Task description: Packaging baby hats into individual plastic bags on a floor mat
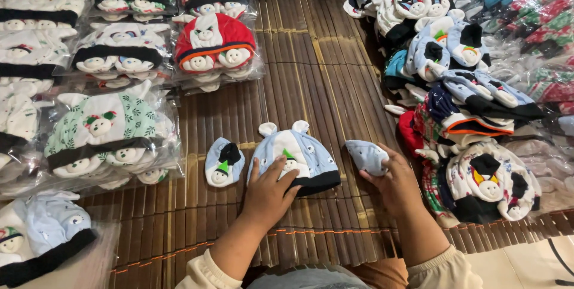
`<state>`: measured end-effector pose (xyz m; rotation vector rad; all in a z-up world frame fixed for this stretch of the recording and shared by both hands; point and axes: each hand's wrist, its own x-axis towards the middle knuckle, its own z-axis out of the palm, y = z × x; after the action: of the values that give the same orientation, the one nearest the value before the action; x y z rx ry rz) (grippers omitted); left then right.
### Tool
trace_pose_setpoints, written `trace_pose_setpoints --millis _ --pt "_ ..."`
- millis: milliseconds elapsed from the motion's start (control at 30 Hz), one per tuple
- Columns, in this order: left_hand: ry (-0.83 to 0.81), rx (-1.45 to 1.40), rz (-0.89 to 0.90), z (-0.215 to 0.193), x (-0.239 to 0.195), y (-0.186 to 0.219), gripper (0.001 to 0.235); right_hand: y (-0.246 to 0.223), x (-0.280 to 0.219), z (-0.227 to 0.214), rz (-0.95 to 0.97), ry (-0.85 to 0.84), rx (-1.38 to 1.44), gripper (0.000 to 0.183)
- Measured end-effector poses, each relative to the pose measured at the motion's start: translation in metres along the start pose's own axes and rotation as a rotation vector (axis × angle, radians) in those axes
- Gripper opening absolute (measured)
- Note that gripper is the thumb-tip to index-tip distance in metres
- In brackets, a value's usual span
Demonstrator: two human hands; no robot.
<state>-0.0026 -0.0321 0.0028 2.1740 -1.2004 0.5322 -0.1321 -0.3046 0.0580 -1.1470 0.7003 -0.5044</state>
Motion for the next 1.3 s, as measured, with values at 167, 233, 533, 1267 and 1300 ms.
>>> trace_pose_setpoints --millis 167,233,533,1267,1300 --pt "-0.109 -0.050 -0.129 -0.005 0.017 -0.006 0.021 0.004 -0.004 -0.001 0.119 0.012 0.234 0.036" --pt "-0.149 -0.079 -0.164 -0.014 0.032 -0.002 0.020 0.012 -0.010 0.006 0.064 0.020 0.231 0.037" --pt "-0.338 -0.228 -0.321 0.000 0.054 -0.016 0.024 0.029 -0.077 0.066 -1.085 -0.347 -0.649 0.042" --pt "0.286 0.282 0.308 -0.015 0.050 0.011 0.033 0.067 -0.030 0.060 -1.363 -0.351 -1.688 0.032" --pt "0.286 0.283 0.306 -0.016 0.047 0.012 0.033 0.066 -0.032 0.059 -1.364 -0.354 -1.687 0.032"
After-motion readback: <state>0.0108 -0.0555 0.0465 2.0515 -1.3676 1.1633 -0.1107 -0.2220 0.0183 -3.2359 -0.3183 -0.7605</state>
